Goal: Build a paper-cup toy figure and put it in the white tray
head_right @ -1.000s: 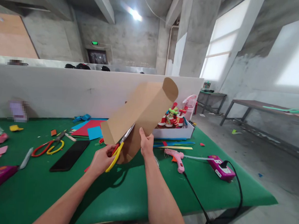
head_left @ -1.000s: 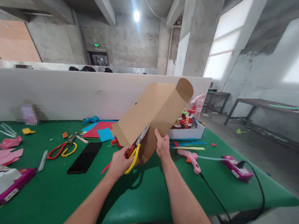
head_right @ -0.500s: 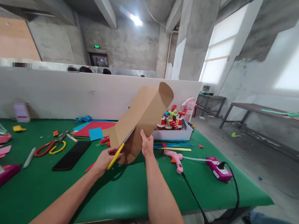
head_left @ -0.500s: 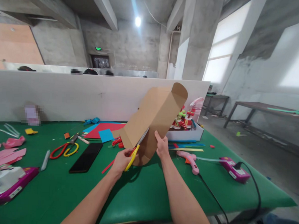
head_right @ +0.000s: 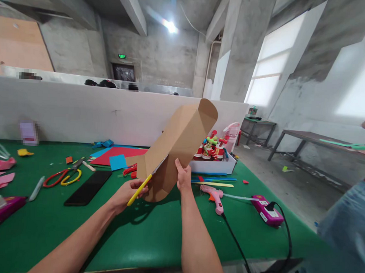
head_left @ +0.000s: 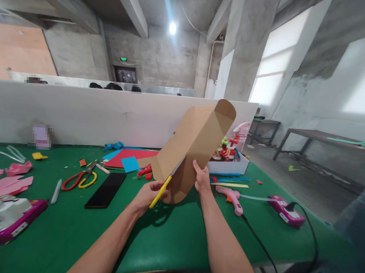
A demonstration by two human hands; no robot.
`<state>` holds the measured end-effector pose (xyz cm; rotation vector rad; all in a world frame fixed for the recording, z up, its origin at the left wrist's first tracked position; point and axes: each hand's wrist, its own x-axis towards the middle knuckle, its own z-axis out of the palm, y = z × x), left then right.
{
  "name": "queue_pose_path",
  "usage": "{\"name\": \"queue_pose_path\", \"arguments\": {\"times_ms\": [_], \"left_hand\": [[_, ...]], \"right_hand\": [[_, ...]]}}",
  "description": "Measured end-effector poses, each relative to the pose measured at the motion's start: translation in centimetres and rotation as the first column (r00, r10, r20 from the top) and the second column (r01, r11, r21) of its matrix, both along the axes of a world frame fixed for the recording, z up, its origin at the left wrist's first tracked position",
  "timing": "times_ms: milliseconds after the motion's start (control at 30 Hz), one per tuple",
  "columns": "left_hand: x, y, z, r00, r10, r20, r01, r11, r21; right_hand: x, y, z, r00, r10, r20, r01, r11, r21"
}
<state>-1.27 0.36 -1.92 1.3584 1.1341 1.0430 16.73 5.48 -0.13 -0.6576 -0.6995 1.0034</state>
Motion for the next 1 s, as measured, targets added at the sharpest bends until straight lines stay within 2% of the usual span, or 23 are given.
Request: {"name": "queue_pose_path", "arguments": {"times_ms": [67,133,200,233,333,400,533,600,700,833,933,1000], "left_hand": [[-0.3,-0.1,0.2,0.995,0.065,-0.08,-0.056,0.992,0.117],[-0.6,0.0,0.3,0.956,0.222,-0.194,-0.164,0.947,0.276],[-1.1,0.3,0.1,0.917,0.322,-0.235,-0.228,0.907,0.354],[-1.3,0.4,0.0,0.924,0.312,-0.224,-0.226,0.913,0.34],[-1.9,0.7,-0.1,0.977,0.167,-0.136,-0.132,0.964,0.231],[-2.1,0.7,0.2,0.989,0.129,-0.078,-0.112,0.975,0.19],[-2.2,0.6,1.0,0.99,0.14,-0.01,-0.137,0.982,0.133],[-2.3,0.6,1.3,0.982,0.174,-0.079,-0.167,0.981,0.097],[-2.6,0.6,1.5,0.951,0.232,-0.204,-0.218,0.972,0.09],[-2.8,0.6,1.5,0.925,0.303,-0.227,-0.288,0.953,0.099],[-3.2,0.5,1.4,0.967,0.236,-0.093,-0.23,0.971,0.067],[-3.7,0.3,1.3,0.989,0.144,-0.014,-0.145,0.989,-0.013]], "right_hand": [[-0.2,0.0,-0.1,0.999,0.025,-0.034,-0.026,1.0,-0.009],[-0.3,0.0,-0.1,0.995,0.045,-0.087,-0.046,0.999,-0.008],[-0.4,-0.1,-0.1,0.989,0.075,-0.125,-0.077,0.997,-0.011],[-0.4,-0.2,-0.1,0.987,0.097,-0.131,-0.1,0.995,-0.022],[-0.6,-0.5,0.1,0.978,0.165,-0.123,-0.176,0.981,-0.077],[-0.9,-0.7,0.1,0.976,0.185,-0.116,-0.197,0.975,-0.098],[-2.1,-0.9,-0.1,0.993,0.092,-0.071,-0.099,0.99,-0.1],[-2.5,-0.9,-0.3,1.0,0.015,-0.013,-0.016,0.996,-0.085],[-2.8,-0.7,-0.6,0.996,-0.035,0.081,0.04,0.998,-0.056],[-2.9,-0.7,-0.7,0.999,-0.037,0.04,0.039,0.998,-0.05],[-3.3,-0.8,-0.7,0.999,-0.005,-0.035,0.003,0.998,-0.069],[-3.5,-0.9,-0.8,0.999,0.009,-0.034,-0.012,0.997,-0.071]]}}
